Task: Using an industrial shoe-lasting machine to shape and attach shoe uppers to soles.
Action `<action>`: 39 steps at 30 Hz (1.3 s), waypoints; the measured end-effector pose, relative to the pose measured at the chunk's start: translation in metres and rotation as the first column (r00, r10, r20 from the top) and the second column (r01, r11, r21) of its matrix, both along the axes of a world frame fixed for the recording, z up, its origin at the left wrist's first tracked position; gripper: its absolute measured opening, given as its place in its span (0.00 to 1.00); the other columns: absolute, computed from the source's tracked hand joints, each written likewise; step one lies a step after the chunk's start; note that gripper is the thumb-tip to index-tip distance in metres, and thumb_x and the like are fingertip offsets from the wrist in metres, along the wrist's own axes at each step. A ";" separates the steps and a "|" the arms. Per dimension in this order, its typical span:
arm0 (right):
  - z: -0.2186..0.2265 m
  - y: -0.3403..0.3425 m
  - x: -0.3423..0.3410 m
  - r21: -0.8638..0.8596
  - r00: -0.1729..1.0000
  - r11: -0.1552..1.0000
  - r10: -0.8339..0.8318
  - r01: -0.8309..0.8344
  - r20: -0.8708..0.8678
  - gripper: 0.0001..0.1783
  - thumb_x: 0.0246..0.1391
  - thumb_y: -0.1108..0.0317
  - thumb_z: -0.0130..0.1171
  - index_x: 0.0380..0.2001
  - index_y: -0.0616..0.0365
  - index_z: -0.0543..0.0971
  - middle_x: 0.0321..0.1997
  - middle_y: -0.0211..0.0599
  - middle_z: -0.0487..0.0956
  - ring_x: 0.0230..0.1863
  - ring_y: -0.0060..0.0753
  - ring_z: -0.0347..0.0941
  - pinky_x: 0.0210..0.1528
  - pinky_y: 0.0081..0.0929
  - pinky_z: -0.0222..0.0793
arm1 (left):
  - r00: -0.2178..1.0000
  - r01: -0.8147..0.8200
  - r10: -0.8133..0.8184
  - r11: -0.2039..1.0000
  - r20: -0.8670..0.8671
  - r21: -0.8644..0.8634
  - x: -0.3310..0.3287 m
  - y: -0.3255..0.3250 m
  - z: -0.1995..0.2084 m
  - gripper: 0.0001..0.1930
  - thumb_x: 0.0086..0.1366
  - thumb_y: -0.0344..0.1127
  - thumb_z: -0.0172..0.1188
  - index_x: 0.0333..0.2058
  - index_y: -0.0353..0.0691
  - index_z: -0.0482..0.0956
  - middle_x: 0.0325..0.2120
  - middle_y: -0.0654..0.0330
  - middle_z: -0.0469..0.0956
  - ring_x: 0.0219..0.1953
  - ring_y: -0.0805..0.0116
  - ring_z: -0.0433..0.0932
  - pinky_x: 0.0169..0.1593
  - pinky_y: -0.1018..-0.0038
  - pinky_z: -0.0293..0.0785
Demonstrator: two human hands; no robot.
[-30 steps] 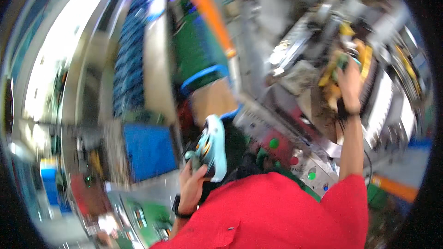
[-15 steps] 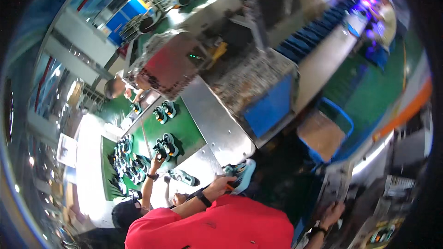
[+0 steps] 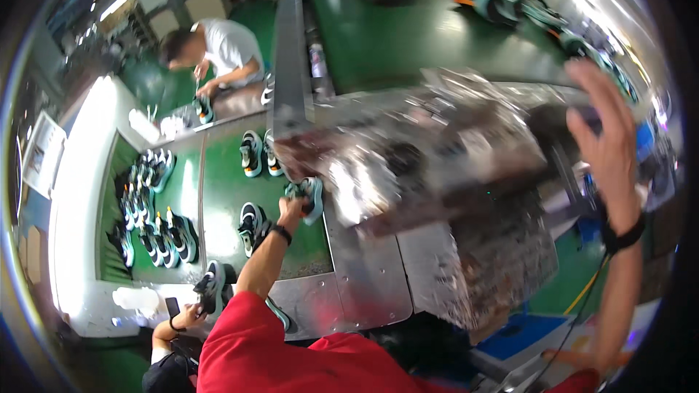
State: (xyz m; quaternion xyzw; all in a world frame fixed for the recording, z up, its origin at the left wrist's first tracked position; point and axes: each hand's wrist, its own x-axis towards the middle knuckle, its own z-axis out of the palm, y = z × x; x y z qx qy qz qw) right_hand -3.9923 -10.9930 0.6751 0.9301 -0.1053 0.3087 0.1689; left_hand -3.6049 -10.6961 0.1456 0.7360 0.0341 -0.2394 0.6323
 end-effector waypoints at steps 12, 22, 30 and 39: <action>-0.003 -0.105 0.376 0.192 0.899 0.937 -0.199 0.291 -0.391 0.22 0.51 0.68 0.60 0.52 0.51 0.73 0.53 0.39 0.75 0.57 0.37 0.70 0.61 0.31 0.61 | 0.837 -0.231 -0.117 0.809 0.534 0.540 0.149 -0.129 -0.063 0.38 0.55 0.32 0.61 0.62 0.30 0.53 0.47 0.39 0.71 0.43 0.42 0.76 0.44 0.55 0.75; -0.042 -0.145 0.284 0.537 0.996 0.840 0.048 -0.077 0.069 0.31 0.48 0.67 0.65 0.57 0.59 0.71 0.48 0.36 0.77 0.46 0.28 0.76 0.40 0.25 0.76 | 0.873 0.181 -0.153 0.983 0.463 -0.016 0.060 -0.074 -0.060 0.39 0.61 0.40 0.64 0.64 0.27 0.54 0.59 0.43 0.65 0.60 0.51 0.65 0.63 0.63 0.60; 0.030 -0.031 0.088 0.502 0.800 0.819 -0.092 -0.278 0.593 0.20 0.48 0.63 0.66 0.44 0.60 0.81 0.25 0.28 0.78 0.26 0.14 0.72 0.26 0.17 0.65 | 0.536 0.597 -0.799 0.588 -0.274 -0.546 -0.228 0.014 0.083 0.15 0.63 0.29 0.61 0.46 0.26 0.77 0.44 0.48 0.79 0.46 0.57 0.80 0.51 0.63 0.77; -0.033 0.171 -0.194 0.633 0.587 0.711 -0.382 -0.307 0.714 0.16 0.51 0.65 0.61 0.42 0.61 0.81 0.34 0.35 0.83 0.35 0.18 0.76 0.36 0.20 0.72 | -0.197 0.289 -0.980 -0.075 0.017 -0.954 -0.413 -0.050 0.315 0.45 0.62 0.67 0.50 0.65 0.38 0.54 0.63 0.40 0.57 0.62 0.39 0.63 0.66 0.45 0.53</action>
